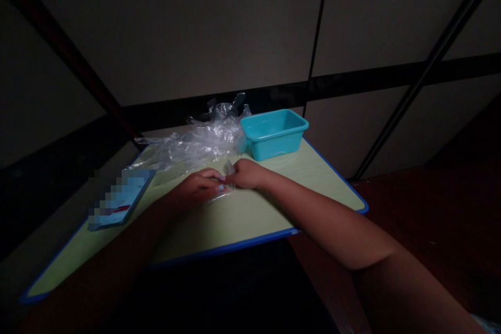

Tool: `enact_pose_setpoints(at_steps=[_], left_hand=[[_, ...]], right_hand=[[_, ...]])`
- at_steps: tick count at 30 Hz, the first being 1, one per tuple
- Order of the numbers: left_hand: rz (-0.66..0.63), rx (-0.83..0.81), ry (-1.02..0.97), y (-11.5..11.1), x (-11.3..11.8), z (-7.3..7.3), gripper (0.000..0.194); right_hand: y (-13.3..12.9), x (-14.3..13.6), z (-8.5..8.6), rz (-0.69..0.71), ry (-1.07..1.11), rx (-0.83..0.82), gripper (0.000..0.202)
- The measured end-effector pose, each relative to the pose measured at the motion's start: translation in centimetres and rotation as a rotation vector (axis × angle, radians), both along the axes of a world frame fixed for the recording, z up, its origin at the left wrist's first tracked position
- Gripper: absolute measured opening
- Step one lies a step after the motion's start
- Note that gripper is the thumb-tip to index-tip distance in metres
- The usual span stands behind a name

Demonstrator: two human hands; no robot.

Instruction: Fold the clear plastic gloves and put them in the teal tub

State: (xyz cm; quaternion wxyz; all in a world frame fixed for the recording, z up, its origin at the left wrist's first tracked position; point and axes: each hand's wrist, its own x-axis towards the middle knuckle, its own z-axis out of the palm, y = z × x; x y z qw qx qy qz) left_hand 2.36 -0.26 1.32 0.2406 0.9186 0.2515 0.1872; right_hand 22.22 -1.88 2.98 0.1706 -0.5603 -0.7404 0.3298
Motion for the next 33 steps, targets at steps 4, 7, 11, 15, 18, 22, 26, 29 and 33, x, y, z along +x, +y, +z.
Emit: enact_pose_setpoints(at_steps=[4,7,11,15,18,22,26,29,33], left_hand=[[0.177,-0.225,-0.178,0.4,0.2,-0.5,0.048],[0.289,-0.417,-0.331,0.7,0.4,-0.9,0.053],[0.321,-0.553,-0.375,1.0,0.5,-1.0,0.061],[0.314,-0.585,-0.377,1.0,0.5,-0.8,0.065],[0.316,-0.543,-0.384,0.9,0.5,-0.7,0.065],[0.388,-0.524,-0.413,1.0,0.5,-0.3,0.064],[0.463,-0.695,-0.441,1.3,0.3,-0.2,0.065],[0.519,-0.793,-0.469,1.4,0.2,-0.1,0.063],[0.559,-0.892,-0.529,1.3,0.1,0.0,0.059]], right_hand=[[-0.5,-0.2,-0.2,0.088,-0.279,0.250,0.038],[-0.9,-0.7,-0.9,0.116,-0.361,0.326,0.053],[-1.1,-1.4,-2.0,0.108,-0.398,0.254,0.070],[-1.0,-1.9,-2.5,0.094,-0.438,0.227,0.072],[-0.8,-1.9,-2.6,0.089,-0.450,0.219,0.067],[-0.7,-1.8,-2.7,0.110,-0.408,0.235,0.065],[-0.7,-1.7,-2.8,0.127,-0.363,0.239,0.069],[-0.7,-1.6,-2.8,0.128,-0.330,0.234,0.075],[-0.8,-1.5,-2.8,0.146,-0.263,0.235,0.082]])
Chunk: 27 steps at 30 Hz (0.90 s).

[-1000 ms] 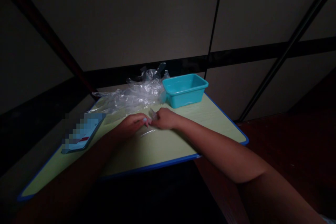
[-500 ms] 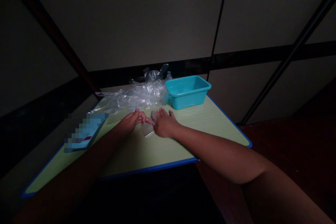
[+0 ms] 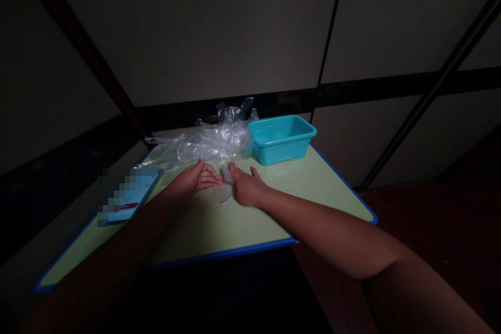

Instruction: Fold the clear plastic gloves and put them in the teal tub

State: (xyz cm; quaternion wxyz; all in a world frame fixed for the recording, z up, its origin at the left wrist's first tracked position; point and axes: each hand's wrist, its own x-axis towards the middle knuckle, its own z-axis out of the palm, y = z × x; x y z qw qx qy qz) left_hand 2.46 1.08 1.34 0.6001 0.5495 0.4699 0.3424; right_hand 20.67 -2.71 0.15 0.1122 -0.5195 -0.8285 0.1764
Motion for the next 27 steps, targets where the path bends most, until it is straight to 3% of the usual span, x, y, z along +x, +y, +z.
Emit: enact_pose_setpoints(at_steps=[9,16,21,27], left_hand=[[0.190,-0.036,0.006,-0.4,0.0,0.6,0.039],[0.123,-0.142,0.144,-1.0,0.1,1.4,0.029],[0.115,-0.194,0.224,-1.1,-0.4,2.3,0.035],[0.099,-0.262,0.216,-0.9,-0.6,2.3,0.040]], right_hand=[[-0.1,0.0,-0.2,0.073,-0.015,-0.003,0.088],[-0.1,-0.1,-0.5,0.083,-0.068,0.023,0.085],[-0.2,-0.3,-0.5,0.028,-0.154,0.021,0.081],[-0.1,-0.1,-0.6,0.097,-0.146,0.049,0.074]])
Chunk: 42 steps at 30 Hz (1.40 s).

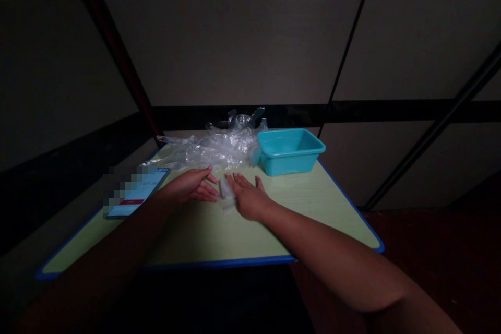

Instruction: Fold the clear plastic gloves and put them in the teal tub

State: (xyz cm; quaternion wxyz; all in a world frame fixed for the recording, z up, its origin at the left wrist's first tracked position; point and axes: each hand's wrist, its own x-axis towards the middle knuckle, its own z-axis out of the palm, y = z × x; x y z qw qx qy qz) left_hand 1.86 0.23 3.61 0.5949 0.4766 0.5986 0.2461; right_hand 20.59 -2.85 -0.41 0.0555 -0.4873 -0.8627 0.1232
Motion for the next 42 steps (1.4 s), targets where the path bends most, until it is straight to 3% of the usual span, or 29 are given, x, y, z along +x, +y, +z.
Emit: enact_pose_setpoints(at_steps=[19,27,31,42], left_hand=[[-0.006,0.103,-0.001,0.6,-0.2,-0.9,0.036],[-0.202,0.197,0.059,0.7,-0.7,-1.5,0.011],[-0.342,0.242,0.081,0.6,-1.3,-1.4,0.020],[-0.378,0.250,0.103,0.7,-1.3,-1.6,0.026]], right_hand=[[0.2,0.3,0.8,0.104,-0.035,-0.047,0.073],[0.2,0.0,0.9,0.110,-0.080,-0.044,0.069],[0.2,-0.1,0.9,0.120,-0.104,-0.041,0.069],[0.2,-0.1,1.0,0.150,-0.109,-0.023,0.068]])
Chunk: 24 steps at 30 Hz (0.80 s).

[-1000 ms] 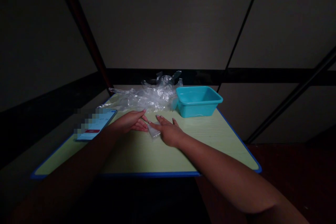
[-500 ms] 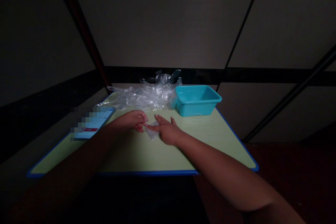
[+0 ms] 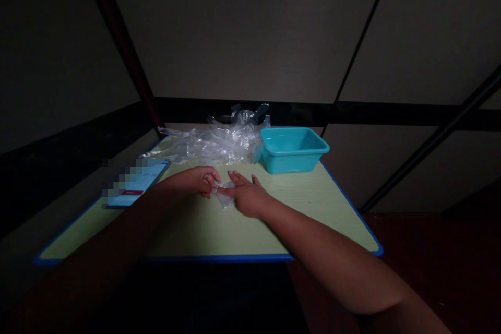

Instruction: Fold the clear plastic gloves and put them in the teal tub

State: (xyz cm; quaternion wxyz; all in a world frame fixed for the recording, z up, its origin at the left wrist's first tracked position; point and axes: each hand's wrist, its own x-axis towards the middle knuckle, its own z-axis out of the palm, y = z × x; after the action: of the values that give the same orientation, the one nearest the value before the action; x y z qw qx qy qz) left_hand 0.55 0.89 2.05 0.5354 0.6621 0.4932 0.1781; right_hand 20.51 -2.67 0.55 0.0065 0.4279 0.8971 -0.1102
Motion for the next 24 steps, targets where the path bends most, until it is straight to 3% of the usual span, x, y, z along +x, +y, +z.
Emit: enact_pose_setpoints(at_steps=[11,24], left_hand=[[-0.024,0.132,0.174,-0.1,0.5,-0.3,0.032],[-0.027,0.124,0.139,-0.4,0.6,0.1,0.029]], right_hand=[[0.1,0.0,0.0,0.024,-0.014,0.039,0.069],[0.1,0.7,0.9,0.070,0.074,-0.067,0.075]])
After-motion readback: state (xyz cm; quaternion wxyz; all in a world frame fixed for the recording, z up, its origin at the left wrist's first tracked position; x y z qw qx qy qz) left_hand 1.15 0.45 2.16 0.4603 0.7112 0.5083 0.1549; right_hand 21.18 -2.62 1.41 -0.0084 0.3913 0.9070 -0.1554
